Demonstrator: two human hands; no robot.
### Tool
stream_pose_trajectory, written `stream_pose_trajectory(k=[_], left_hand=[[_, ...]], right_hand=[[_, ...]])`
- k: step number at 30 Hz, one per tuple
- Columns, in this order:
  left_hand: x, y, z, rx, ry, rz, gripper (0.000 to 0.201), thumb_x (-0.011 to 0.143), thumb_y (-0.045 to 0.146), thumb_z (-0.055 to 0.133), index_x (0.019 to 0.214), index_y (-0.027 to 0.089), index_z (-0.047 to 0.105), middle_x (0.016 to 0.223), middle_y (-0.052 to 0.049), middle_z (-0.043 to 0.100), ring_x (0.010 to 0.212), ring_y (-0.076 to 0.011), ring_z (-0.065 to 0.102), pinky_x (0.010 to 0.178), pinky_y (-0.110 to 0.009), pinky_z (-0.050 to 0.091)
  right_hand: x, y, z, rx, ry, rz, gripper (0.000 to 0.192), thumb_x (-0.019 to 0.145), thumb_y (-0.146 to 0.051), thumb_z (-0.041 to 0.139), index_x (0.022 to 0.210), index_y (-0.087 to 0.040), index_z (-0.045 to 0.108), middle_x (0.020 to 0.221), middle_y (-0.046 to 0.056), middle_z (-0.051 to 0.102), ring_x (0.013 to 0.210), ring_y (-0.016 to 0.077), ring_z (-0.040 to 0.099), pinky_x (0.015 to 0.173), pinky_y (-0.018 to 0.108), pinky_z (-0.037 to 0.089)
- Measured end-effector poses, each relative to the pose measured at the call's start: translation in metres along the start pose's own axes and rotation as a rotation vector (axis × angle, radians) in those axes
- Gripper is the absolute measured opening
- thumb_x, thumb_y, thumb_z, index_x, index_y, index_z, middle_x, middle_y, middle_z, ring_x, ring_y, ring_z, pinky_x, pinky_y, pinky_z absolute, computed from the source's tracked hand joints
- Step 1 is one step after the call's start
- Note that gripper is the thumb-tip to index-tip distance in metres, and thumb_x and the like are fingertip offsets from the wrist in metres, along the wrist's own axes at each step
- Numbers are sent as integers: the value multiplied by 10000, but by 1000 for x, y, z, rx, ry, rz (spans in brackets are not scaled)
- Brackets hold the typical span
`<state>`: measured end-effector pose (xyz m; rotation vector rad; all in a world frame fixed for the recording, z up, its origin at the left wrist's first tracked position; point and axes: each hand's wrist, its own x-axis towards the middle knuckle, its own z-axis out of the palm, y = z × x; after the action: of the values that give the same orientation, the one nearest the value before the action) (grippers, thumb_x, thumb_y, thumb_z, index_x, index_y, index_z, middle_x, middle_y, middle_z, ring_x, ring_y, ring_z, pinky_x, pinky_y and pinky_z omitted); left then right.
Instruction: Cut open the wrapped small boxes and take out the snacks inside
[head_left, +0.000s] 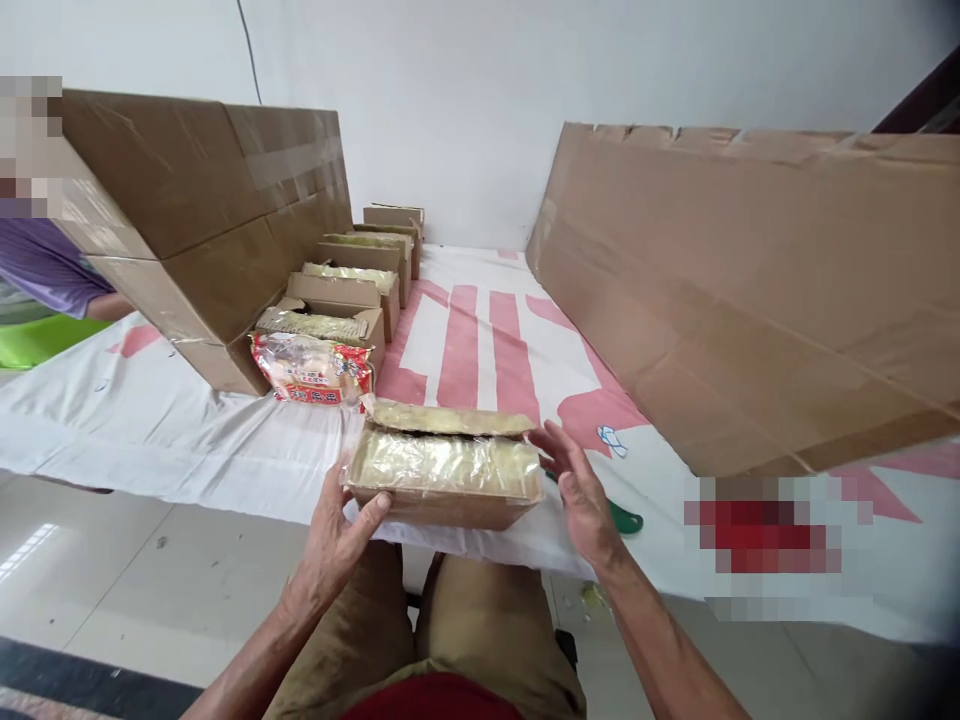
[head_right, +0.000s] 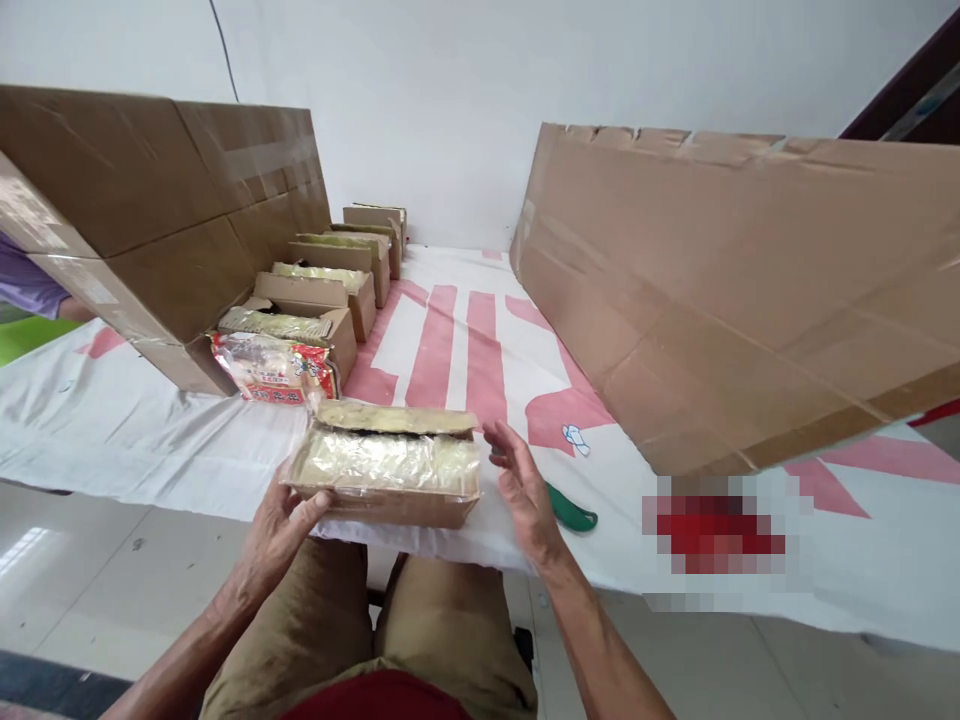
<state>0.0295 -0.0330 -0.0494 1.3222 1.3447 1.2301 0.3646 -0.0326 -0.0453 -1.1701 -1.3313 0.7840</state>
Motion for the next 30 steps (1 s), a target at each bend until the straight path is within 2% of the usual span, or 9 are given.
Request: stream_pose_trajectory(k=[3, 6, 9, 13, 16, 18, 22, 27, 30], left_hand=[[-4, 1, 3, 49, -23, -13, 636, 824, 656, 724, 1255, 195, 640, 1279, -156, 712, 1195, -357, 691, 1004, -509, 576], [-8, -1, -11, 49, 13, -24, 618, 795, 678, 724, 1173, 193, 666, 1209, -163, 742, 1144, -364, 712, 971, -510, 591], [-11, -8, -46, 62, 80, -48, 633, 752, 688, 742, 1141, 192, 691, 1182, -173, 763, 1131, -373, 724, 974, -514, 593], [-3, -11, -109, 95, 260, -100, 626, 650, 657, 818, 1055, 193, 706, 1061, -137, 788, 1049, -380, 736, 887, -498, 617], [22, -6, -144, 125, 392, -67, 555, 628, 610, 825, 981, 200, 703, 973, -94, 772, 1018, -368, 714, 849, -471, 610], [45, -4, -156, 118, 430, -22, 513, 629, 575, 814, 954, 197, 692, 948, -74, 753, 1030, -352, 690, 895, -465, 587], [84, -10, -159, -14, 462, 35, 564, 630, 562, 767, 1032, 181, 662, 1029, -77, 732, 1090, -331, 652, 981, -462, 546], [82, -40, -143, -61, 502, 24, 681, 688, 559, 786, 1222, 179, 599, 1201, -113, 699, 1185, -322, 639, 1053, -465, 519], [75, -59, -135, -41, 502, 35, 766, 718, 550, 803, 1341, 189, 539, 1220, -116, 691, 1191, -305, 656, 1080, -465, 515]], right_hand=[[-4, 9, 11, 57, -92, 31, 797, 897, -797, 595, 1528, -314, 556, 1551, 131, 587, 1437, 382, 540, 1124, 548, 499], [-7, 3, 31, 111, -152, 18, 748, 908, -773, 605, 1522, -347, 566, 1522, 123, 609, 1381, 397, 589, 1080, 567, 537], [-7, -11, 62, 147, -246, 3, 784, 903, -787, 605, 1554, -358, 527, 1528, 123, 599, 1307, 400, 640, 1014, 573, 580], [8, -26, 124, 190, -405, -4, 841, 916, -797, 582, 1605, -333, 451, 1589, 108, 541, 1389, 381, 580, 1056, 529, 567], [34, -28, 177, 260, -443, -38, 841, 925, -776, 591, 1608, -309, 438, 1624, 101, 504, 1463, 352, 512, 1094, 477, 546], [52, -25, 207, 301, -427, -52, 878, 909, -788, 603, 1608, -284, 433, 1633, 110, 492, 1496, 337, 475, 1127, 463, 521], [67, -7, 237, 298, -383, -37, 967, 864, -854, 584, 1615, -270, 410, 1657, 122, 460, 1527, 329, 439, 1200, 502, 451], [42, 29, 221, 165, -396, 66, 838, 904, -782, 587, 1560, -269, 490, 1599, 156, 525, 1446, 354, 535, 1126, 524, 515], [24, 38, 214, 103, -451, 39, 704, 929, -639, 644, 1515, -264, 542, 1514, 147, 603, 1369, 343, 599, 1074, 500, 553]])
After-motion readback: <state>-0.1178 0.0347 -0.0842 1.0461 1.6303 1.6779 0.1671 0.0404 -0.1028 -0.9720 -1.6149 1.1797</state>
